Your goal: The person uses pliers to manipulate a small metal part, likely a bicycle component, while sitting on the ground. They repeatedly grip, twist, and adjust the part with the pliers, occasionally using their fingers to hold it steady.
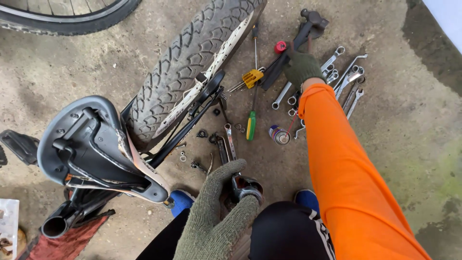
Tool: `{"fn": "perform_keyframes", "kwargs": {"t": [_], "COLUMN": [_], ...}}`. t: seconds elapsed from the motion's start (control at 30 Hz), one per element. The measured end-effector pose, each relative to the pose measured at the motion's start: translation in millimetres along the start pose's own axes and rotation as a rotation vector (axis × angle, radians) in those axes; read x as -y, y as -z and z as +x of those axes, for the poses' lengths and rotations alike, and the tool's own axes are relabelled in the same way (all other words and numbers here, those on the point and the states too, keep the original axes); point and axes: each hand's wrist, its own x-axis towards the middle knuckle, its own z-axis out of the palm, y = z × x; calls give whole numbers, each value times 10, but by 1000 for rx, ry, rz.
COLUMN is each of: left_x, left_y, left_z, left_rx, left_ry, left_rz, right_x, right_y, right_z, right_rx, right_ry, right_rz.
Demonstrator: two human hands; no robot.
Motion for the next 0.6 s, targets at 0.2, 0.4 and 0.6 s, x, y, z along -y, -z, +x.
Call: {"fn": "perform_keyframes", "kwargs": {"t": [0.2,0.4,0.6], "left_x": [43,249,301], "left_y": [-61,10,-1], "left_z": [-33,106,127], "left_rx": [-14,124,253], "left_ry": [15,-124,-272], "left_rz": [-48,127,45], "right_x": [8,44,-122], "right_y": [-67,-282,-383], "right_z": [-19,-11,-77], "right_rx": [-26,-61,-525], "right_ry": [-45,-47,92], "right_rz": [86,34,269]}}
